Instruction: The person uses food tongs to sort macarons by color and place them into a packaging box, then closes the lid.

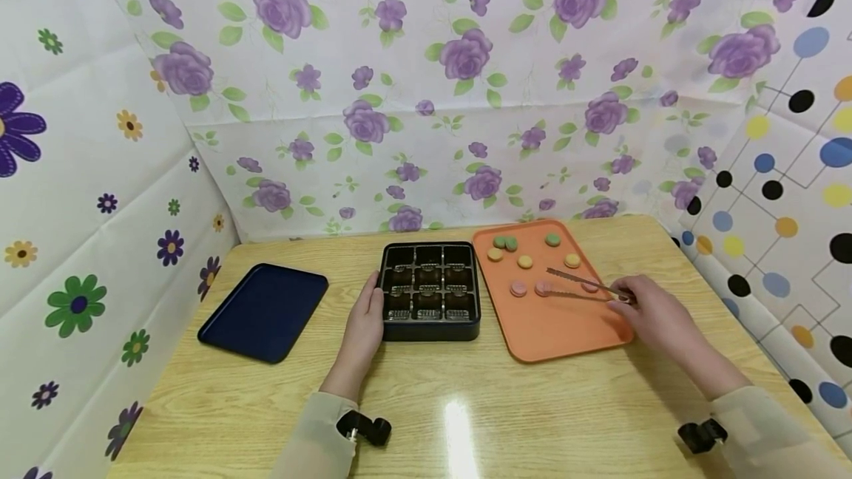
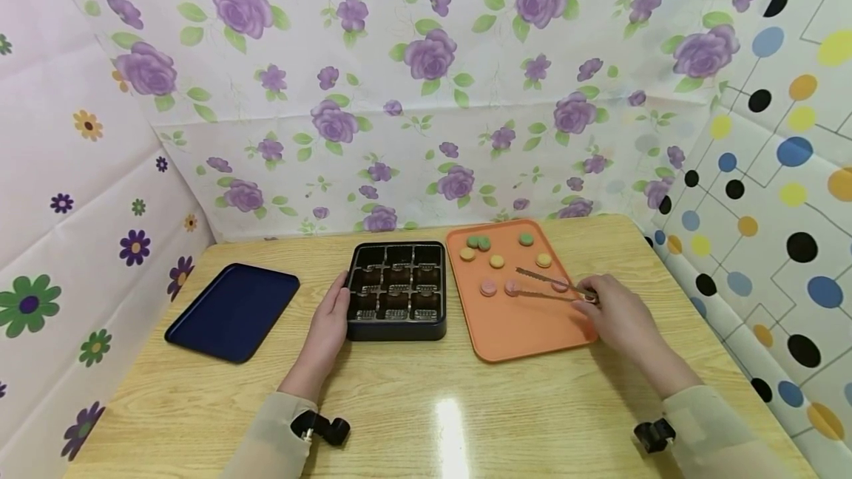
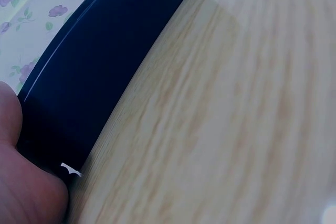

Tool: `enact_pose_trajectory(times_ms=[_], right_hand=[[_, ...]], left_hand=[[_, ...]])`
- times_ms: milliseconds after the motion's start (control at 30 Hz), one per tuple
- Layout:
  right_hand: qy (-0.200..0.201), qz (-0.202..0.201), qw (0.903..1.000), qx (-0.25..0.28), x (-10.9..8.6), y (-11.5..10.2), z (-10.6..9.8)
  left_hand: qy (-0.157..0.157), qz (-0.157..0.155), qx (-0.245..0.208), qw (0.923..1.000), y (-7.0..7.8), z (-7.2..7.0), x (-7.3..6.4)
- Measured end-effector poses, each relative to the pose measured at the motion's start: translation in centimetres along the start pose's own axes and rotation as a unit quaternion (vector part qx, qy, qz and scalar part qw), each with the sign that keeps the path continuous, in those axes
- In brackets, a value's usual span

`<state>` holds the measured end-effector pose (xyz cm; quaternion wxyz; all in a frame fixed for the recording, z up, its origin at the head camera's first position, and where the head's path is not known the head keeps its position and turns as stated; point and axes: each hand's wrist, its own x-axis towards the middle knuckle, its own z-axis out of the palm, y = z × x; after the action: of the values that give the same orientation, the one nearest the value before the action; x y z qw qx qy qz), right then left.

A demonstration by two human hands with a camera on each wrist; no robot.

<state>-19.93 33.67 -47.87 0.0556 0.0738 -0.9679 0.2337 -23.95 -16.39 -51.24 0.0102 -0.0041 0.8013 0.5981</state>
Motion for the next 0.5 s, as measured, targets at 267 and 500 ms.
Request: enact_pose_trajectory(times_ms=[267,500], right_hand=[[-0.005,-0.005,1.0,-0.005,-0.13,-0.21,0.5],[-0.005,-0.003,0.9999,-0.013,0.03,-0.05,0.76]], left_hand=[[0.001,0.002,0.002,1.0,-0.19,0.06,0.0],[0.0,0.008,-0.002,1.0,-0.07,0.03,-0.11]])
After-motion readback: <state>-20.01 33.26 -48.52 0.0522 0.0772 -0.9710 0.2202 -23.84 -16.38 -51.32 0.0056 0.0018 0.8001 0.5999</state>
